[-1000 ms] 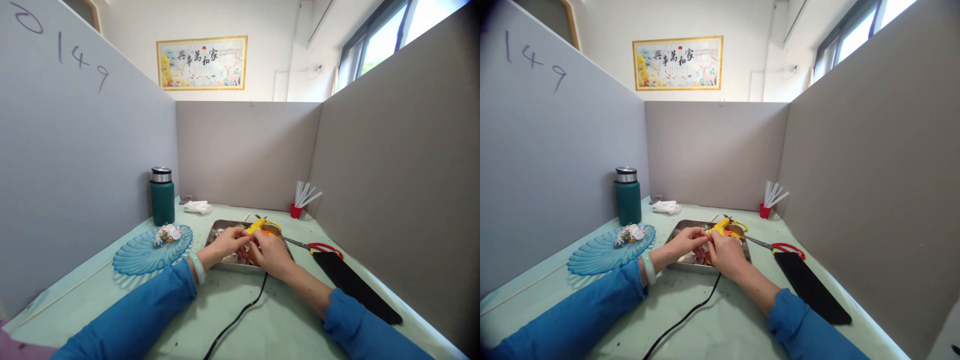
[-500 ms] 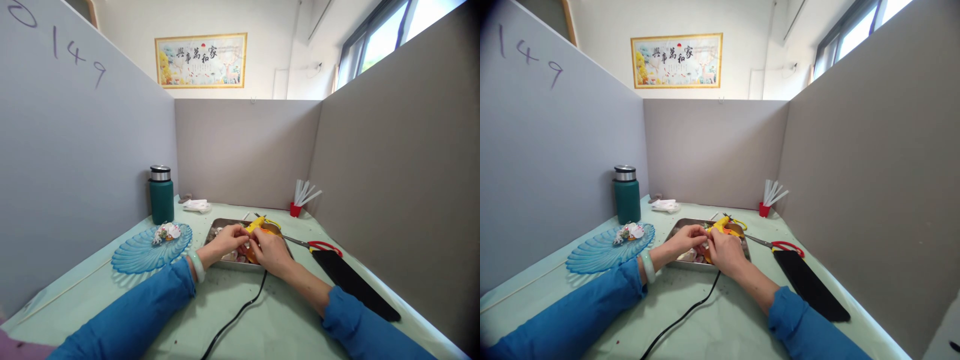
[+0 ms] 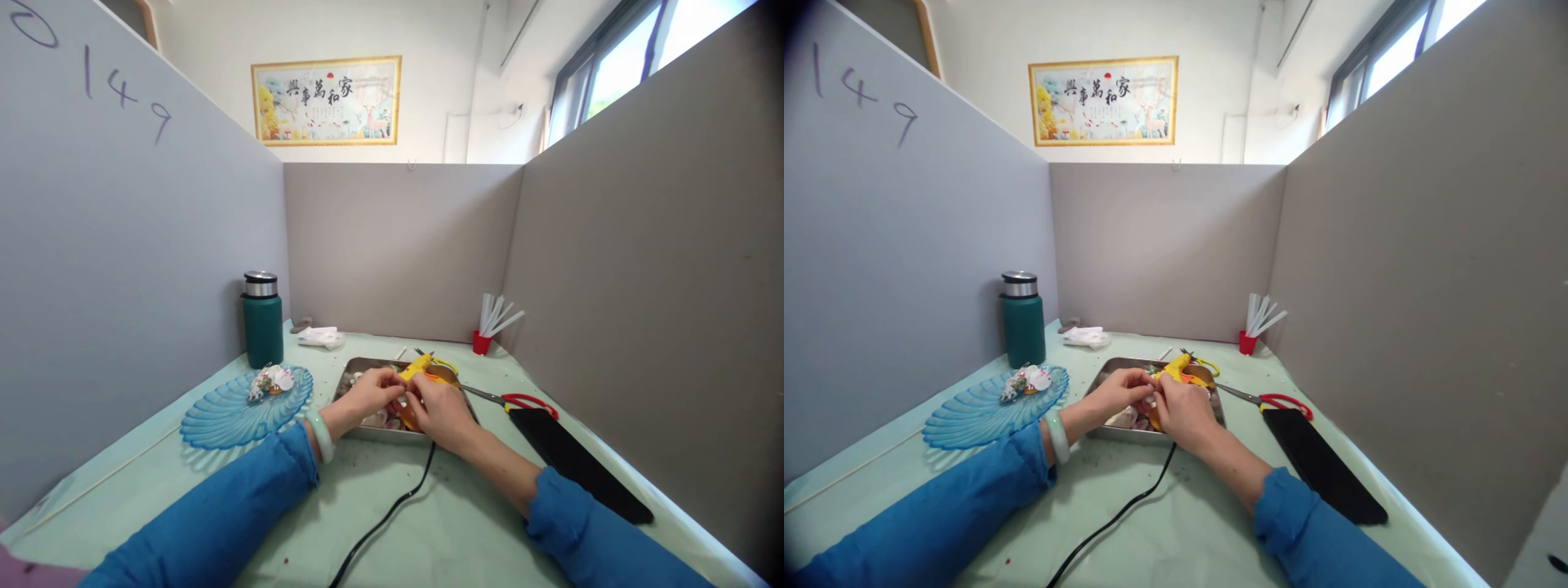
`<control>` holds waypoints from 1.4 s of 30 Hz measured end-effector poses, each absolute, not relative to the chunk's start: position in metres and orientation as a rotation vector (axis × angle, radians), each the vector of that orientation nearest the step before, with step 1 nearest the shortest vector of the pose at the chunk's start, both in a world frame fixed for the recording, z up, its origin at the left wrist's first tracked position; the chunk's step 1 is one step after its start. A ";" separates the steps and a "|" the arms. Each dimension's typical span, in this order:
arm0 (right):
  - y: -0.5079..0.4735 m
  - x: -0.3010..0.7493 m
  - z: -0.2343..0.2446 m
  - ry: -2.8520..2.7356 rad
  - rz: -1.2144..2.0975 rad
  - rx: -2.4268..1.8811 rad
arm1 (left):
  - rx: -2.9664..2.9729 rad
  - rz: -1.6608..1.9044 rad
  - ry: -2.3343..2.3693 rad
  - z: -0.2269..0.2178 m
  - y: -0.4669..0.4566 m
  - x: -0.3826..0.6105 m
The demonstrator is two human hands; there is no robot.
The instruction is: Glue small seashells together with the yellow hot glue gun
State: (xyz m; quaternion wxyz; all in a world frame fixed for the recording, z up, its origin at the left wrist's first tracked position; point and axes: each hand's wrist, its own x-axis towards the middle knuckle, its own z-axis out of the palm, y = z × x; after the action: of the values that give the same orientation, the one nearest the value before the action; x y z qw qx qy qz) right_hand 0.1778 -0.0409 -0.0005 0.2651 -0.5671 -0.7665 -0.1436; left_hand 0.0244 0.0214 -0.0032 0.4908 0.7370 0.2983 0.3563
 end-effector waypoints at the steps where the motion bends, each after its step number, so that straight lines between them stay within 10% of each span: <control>1: -0.041 0.178 -0.001 -2.067 -0.385 -1.531 | 1.786 0.873 0.724 -0.003 0.022 0.024; 42: -0.039 0.178 -0.001 -2.066 -0.422 -1.554 | 1.745 0.889 0.724 0.000 0.020 0.025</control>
State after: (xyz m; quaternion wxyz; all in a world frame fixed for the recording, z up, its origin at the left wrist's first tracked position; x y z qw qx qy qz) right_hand 0.1781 -0.0391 -0.0014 0.2581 -0.5731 -0.7620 -0.1557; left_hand 0.0249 0.0198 0.0001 0.5030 0.7223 0.2996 0.3680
